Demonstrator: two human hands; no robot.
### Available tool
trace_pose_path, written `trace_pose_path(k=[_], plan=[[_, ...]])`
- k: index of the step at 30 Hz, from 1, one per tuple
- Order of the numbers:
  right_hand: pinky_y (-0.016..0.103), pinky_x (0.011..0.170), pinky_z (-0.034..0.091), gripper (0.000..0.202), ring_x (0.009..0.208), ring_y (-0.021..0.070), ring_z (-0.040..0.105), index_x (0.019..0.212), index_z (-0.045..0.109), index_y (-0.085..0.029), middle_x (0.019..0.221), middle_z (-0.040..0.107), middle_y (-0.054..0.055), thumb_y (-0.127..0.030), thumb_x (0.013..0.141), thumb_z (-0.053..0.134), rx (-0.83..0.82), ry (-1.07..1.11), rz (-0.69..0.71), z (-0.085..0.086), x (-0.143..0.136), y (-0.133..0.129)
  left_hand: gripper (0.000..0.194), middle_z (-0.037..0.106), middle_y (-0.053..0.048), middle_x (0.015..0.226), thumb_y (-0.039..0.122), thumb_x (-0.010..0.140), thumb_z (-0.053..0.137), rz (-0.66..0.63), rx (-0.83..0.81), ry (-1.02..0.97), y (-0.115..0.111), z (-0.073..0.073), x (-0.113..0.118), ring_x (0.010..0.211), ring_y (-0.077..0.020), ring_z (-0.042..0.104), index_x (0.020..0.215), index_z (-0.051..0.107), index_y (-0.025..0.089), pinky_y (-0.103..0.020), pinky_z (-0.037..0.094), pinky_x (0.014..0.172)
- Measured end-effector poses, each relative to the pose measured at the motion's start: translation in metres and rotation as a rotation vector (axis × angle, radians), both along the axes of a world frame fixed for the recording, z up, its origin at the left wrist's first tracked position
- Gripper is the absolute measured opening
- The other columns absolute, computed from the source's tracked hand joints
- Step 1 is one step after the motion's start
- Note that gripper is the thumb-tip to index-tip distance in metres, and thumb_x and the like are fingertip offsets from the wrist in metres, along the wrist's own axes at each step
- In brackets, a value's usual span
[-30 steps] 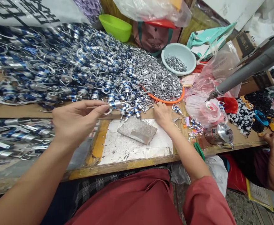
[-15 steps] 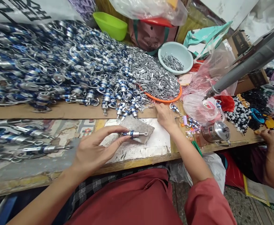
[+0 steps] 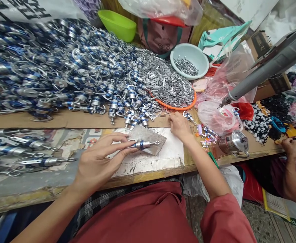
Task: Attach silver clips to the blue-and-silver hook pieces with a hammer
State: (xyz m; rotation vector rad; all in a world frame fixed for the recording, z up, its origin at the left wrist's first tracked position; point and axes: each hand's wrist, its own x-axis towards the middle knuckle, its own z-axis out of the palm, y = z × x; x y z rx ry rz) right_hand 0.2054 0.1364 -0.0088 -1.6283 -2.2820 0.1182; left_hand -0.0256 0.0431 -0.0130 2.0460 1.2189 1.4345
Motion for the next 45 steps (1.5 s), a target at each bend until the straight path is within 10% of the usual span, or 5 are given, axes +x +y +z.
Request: trace_pose_path(k=[8, 18, 27, 37, 45], plan=[[0.022, 0.062, 0.048, 0.008, 0.067, 0.0101, 0.06, 0.069, 0.072, -0.02, 0.07, 0.066, -0.001, -0.021, 0.077, 0.068, 0.065, 0.575, 0.301, 0.044, -0.05, -0.05, 0.015, 0.066, -0.002, 0.078, 0.019, 0.076, 0.069, 0.012, 0.023, -0.016, 0.002, -0.003, 0.002, 0.084, -0.0176, 0.062, 0.09, 0.07, 0.021, -0.031, 0.051, 0.076], [0.02, 0.066, 0.052, 0.01, 0.068, 0.0093, 0.065, 0.078, 0.067, -0.018, 0.075, 0.071, -0.001, -0.013, 0.079, 0.058, -0.147, 0.762, 0.242, 0.028, -0.07, -0.065, 0.038, 0.067, -0.001, 0.087, 0.024, 0.079, 0.065, 0.074, -0.106, -0.015, -0.002, -0.005, 0.001, 0.089, -0.0166, 0.062, 0.117, 0.059, 0.024, -0.034, 0.05, 0.086], [0.022, 0.066, 0.054, 0.02, 0.071, 0.0107, 0.067, 0.094, 0.053, -0.02, 0.077, 0.067, -0.001, -0.026, 0.078, 0.063, -0.374, 0.952, 0.206, 0.023, -0.074, -0.069, 0.013, 0.071, -0.001, 0.076, 0.018, 0.078, 0.063, -0.009, -0.158, -0.174, 0.003, -0.001, 0.002, 0.088, -0.0189, 0.063, 0.084, 0.073, 0.024, -0.034, 0.052, 0.081], [0.025, 0.071, 0.055, 0.019, 0.086, 0.0136, 0.065, 0.094, 0.064, -0.02, 0.092, 0.069, 0.006, -0.01, 0.086, 0.051, 0.407, 0.354, 0.606, 0.022, -0.045, -0.083, 0.007, 0.072, -0.001, 0.085, 0.026, 0.076, 0.065, 0.03, -0.417, -0.265, -0.004, 0.019, -0.007, 0.086, -0.0187, 0.067, 0.074, 0.071, 0.023, -0.033, 0.052, 0.084], [0.028, 0.075, 0.057, 0.024, 0.093, 0.016, 0.066, 0.101, 0.065, -0.017, 0.096, 0.071, 0.01, -0.009, 0.086, 0.049, 0.441, 0.283, 0.667, 0.027, -0.041, -0.083, 0.015, 0.069, -0.004, 0.08, 0.021, 0.081, 0.056, -0.071, -0.131, 0.032, -0.001, 0.036, -0.01, 0.077, -0.0173, 0.066, 0.076, 0.071, 0.022, -0.028, 0.053, 0.07]])
